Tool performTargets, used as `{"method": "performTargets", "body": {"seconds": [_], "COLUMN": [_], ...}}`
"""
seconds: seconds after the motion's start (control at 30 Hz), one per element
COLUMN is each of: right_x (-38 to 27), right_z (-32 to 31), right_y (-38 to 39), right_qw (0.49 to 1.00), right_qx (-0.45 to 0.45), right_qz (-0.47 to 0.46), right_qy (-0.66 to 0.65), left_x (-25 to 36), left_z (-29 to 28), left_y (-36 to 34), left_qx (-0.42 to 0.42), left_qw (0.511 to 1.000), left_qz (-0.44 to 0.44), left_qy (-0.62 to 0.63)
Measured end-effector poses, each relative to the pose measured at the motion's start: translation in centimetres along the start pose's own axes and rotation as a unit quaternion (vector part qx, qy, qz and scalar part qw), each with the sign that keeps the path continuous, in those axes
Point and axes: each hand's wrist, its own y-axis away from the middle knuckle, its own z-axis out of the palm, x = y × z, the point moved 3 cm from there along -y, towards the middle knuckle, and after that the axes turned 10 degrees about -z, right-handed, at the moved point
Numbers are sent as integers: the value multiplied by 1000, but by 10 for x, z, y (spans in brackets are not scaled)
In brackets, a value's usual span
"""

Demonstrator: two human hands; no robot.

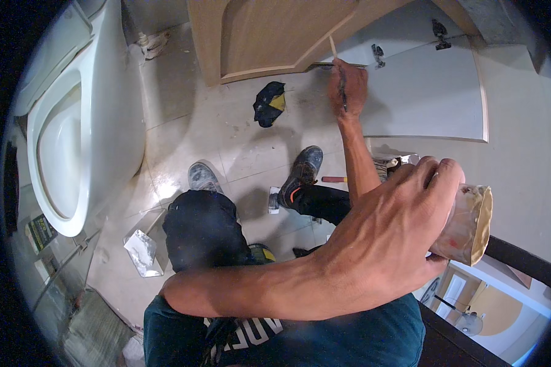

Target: The person uses a brush to apply a beige filler from a cup to the gaps between a wooden cabinet and a wall, alternating between stirring the filler and painting it onto the seam.

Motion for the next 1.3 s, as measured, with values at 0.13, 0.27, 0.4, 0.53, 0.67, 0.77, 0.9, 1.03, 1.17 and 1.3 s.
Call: {"method": "performTargets", "body": {"seconds": [0.13, 0.27, 0.4, 0.53, 0.67, 0.77, 0.9, 1.03, 1.17, 1.3], "right_x": [3, 7, -4, -4, -3, -7, -1, -1, 1, 1], "right_z": [4, -5, -20, -29, -24, -25, -32, -38, -33, -31], "right_y": [2, -4, -20, -20, -18, -25, -37, -40, -35, -34], "right_qw": [999, 999, 998, 996, 997, 997, 996, 998, 997, 998], "right_qx": [-2, 22, 51, 72, 37, 35, 56, 58, 38, 35], "right_qz": [-32, -34, -19, -58, -67, -63, -72, -30, -67, -54], "right_qy": [-11, 11, 20, 6, 22, 14, -2, -11, 16, 23], "left_x": [0, -1, -3, -1, -1, -4, -2, -2, -1, -2], "left_z": [2, 4, 0, 2, 3, 2, 0, 1, 0, 0], "left_y": [1, 0, 0, 1, 1, 1, 1, 0, 1, 2], "left_qx": [-11, -8, -4, -12, 0, 10, -3, -10, -8, 2], "left_qw": [1000, 1000, 1000, 1000, 1000, 1000, 1000, 1000, 1000, 1000], "left_qz": [-5, 1, -3, -7, 9, 14, 8, 2, 5, 8], "left_qy": [-2, 2, -3, 3, -4, -6, -4, -8, -12, -13]}}
